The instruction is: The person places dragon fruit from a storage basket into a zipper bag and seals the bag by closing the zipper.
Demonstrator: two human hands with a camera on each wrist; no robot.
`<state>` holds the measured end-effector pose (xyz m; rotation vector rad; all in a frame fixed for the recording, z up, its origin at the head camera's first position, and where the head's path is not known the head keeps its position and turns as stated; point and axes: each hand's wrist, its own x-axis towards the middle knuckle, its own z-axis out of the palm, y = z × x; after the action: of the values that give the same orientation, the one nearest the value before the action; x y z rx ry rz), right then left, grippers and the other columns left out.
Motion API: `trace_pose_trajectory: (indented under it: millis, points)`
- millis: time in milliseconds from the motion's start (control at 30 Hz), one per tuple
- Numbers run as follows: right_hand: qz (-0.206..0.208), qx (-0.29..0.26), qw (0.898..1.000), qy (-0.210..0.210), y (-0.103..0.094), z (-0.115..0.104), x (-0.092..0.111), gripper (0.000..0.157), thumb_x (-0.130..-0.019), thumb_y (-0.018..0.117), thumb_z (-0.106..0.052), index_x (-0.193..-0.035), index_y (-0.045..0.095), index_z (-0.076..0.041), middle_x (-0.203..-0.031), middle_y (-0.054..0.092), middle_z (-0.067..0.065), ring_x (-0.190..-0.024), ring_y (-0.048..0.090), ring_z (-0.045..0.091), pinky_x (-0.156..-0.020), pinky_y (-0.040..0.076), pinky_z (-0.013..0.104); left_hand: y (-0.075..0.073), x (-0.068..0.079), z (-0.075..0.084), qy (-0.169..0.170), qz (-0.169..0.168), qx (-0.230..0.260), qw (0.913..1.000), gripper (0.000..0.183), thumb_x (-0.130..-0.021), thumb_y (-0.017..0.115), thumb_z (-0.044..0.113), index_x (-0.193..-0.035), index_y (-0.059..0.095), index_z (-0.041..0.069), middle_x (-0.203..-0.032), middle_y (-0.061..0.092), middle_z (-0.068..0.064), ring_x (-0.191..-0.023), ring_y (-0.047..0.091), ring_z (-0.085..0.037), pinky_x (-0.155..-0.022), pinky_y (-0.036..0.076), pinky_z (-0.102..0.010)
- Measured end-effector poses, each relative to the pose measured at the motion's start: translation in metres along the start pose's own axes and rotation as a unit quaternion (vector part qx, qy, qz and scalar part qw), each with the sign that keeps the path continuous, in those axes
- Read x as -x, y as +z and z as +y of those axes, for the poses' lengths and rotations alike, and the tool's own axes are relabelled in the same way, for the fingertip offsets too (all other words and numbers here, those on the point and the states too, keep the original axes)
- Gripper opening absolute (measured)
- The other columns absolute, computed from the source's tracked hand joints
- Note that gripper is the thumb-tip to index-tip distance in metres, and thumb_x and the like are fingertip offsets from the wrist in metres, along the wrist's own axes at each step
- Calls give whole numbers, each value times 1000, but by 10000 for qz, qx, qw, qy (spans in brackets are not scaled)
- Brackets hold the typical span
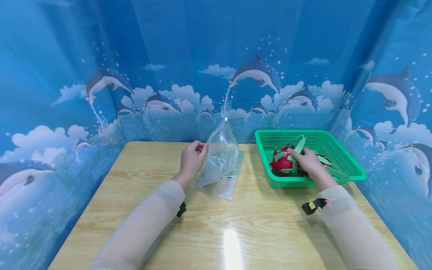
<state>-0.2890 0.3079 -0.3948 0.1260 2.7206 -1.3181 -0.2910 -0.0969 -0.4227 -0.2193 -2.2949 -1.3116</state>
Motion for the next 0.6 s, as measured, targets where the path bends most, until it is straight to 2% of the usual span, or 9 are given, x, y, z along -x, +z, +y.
trace_pose_trajectory:
  millis: [67,133,200,267,367,600]
  points:
    - [-12,-70,10000,22,0,-2,1,85,-97,45,-65,-139,33,8,-97,44,18,-73,44,26,-69,42,45,0,0,-1,-7,6,5,10000,22,-100,63,25,-88,68,8,-74,64,-3,-64,57,-16,-60,49,-30]
    - [-30,-204,9998,1,0,-4,2,91,-98,45,-64,-146,27,11,-121,44,30,-96,51,37,-83,47,51,0,0,-1,-23,-5,10,10000,22,-100,63,26,-89,68,8,-74,64,-3,-64,57,-16,-60,49,-30]
    - [-36,-305,9995,-13,-1,-6,3,97,-97,45,-65,-151,19,11,-144,33,35,-124,44,45,-98,44,57,0,1,-1,-53,-22,4,10000,22,-100,63,26,-89,68,8,-75,64,-3,-64,57,-16,-61,49,-29]
    - [-53,-453,9990,-10,-2,-7,5,99,-97,45,-65,-154,13,10,-153,24,36,-138,33,49,-107,37,60,0,1,-1,-81,-33,-6,10000,22,-100,63,26,-89,68,8,-75,64,-3,-65,57,-16,-61,49,-29]
    - [-30,-666,9978,-48,-6,-12,8,101,-96,45,-66,-155,10,8,-156,20,34,-141,30,49,-108,35,61,0,1,0,-163,-52,-16,9999,21,-100,63,26,-90,68,9,-76,64,-3,-66,57,-16,-61,49,-29]
    - [137,-1013,9945,-233,-14,-24,19,91,-98,43,-64,-153,21,6,-154,27,29,-134,38,43,-106,40,57,0,1,3,-275,-85,-9,9996,21,-101,63,26,-91,69,9,-78,64,-3,-68,57,-17,-61,50,-29]
